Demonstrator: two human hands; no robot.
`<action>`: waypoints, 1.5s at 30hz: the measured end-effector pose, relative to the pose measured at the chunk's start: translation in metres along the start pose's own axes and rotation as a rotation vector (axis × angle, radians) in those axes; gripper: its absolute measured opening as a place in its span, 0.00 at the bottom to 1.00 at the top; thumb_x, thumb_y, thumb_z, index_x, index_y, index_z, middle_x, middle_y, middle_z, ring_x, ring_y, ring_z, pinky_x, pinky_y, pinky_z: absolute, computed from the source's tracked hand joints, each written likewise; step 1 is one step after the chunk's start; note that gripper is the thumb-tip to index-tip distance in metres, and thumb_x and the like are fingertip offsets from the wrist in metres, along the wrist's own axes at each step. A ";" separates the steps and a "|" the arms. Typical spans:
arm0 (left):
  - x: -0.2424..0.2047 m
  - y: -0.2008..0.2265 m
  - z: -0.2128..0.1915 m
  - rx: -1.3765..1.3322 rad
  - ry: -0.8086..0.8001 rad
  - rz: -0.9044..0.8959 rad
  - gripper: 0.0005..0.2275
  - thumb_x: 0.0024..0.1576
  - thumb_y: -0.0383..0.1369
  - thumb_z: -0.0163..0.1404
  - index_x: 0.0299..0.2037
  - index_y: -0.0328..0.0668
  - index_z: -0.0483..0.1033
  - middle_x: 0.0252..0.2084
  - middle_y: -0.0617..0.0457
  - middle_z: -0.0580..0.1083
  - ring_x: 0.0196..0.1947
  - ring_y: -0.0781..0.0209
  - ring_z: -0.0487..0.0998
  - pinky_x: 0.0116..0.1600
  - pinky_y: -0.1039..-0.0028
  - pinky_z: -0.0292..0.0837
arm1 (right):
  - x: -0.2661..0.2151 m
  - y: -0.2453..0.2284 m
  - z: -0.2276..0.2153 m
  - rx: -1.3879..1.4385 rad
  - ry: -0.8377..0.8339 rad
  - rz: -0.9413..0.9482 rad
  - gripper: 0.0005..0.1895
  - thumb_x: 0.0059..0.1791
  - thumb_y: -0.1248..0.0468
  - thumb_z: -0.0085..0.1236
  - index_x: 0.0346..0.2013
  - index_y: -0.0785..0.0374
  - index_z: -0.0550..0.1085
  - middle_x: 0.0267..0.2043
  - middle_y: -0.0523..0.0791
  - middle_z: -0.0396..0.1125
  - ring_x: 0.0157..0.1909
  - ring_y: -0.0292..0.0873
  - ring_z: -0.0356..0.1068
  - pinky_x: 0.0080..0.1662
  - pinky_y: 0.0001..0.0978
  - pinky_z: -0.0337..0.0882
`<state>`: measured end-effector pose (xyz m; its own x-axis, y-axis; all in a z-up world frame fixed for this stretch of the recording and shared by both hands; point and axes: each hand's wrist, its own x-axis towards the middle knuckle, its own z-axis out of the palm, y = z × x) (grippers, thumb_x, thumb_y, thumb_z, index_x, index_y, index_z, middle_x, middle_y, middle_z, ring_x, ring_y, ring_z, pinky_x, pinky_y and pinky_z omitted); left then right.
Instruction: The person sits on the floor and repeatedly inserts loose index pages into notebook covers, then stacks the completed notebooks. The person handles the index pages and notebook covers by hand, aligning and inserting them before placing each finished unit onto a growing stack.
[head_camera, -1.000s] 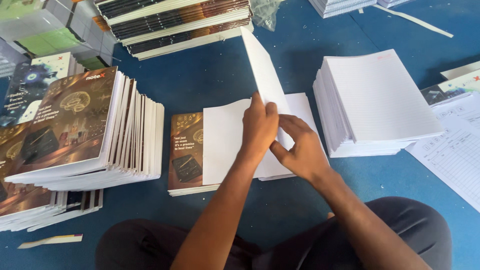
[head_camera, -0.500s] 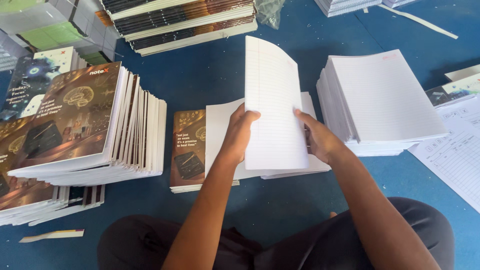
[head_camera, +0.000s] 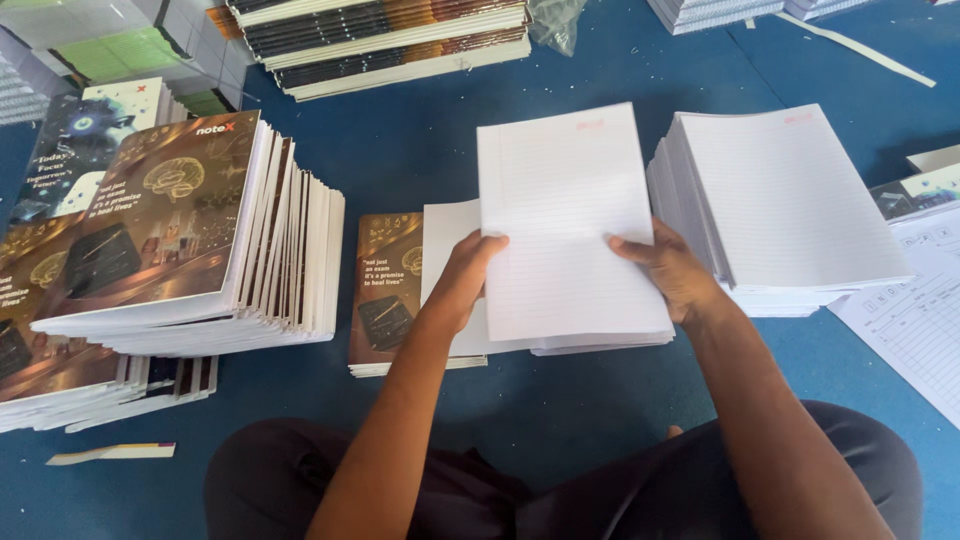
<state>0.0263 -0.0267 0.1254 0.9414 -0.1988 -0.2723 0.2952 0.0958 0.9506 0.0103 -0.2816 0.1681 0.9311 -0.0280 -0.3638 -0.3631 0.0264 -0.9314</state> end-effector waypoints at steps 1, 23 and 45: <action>0.002 -0.006 -0.003 0.078 0.022 -0.059 0.24 0.57 0.44 0.45 0.61 0.38 0.69 0.49 0.44 0.77 0.49 0.54 0.79 0.52 0.65 0.75 | -0.002 -0.001 -0.001 -0.051 0.030 -0.016 0.45 0.40 0.57 0.63 0.69 0.63 0.58 0.54 0.63 0.68 0.58 0.61 0.72 0.55 0.55 0.76; -0.035 -0.088 -0.060 1.096 0.559 -0.114 0.38 0.38 0.48 0.71 0.53 0.27 0.69 0.54 0.31 0.68 0.54 0.33 0.73 0.50 0.48 0.75 | 0.007 0.008 -0.022 -0.462 0.203 -0.145 0.30 0.51 0.66 0.53 0.68 0.69 0.60 0.48 0.61 0.71 0.39 0.52 0.77 0.42 0.40 0.80; -0.003 -0.099 -0.065 -0.550 0.158 -0.143 0.22 0.52 0.40 0.54 0.53 0.32 0.73 0.46 0.44 0.77 0.51 0.52 0.78 0.60 0.61 0.73 | 0.021 0.023 -0.014 -0.424 0.147 -0.033 0.32 0.52 0.64 0.52 0.70 0.68 0.58 0.49 0.62 0.70 0.40 0.53 0.77 0.46 0.41 0.79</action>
<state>0.0052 0.0275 0.0226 0.8865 -0.1031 -0.4510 0.4223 0.5788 0.6976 0.0208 -0.2960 0.1393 0.9384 -0.1648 -0.3036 -0.3447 -0.3882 -0.8547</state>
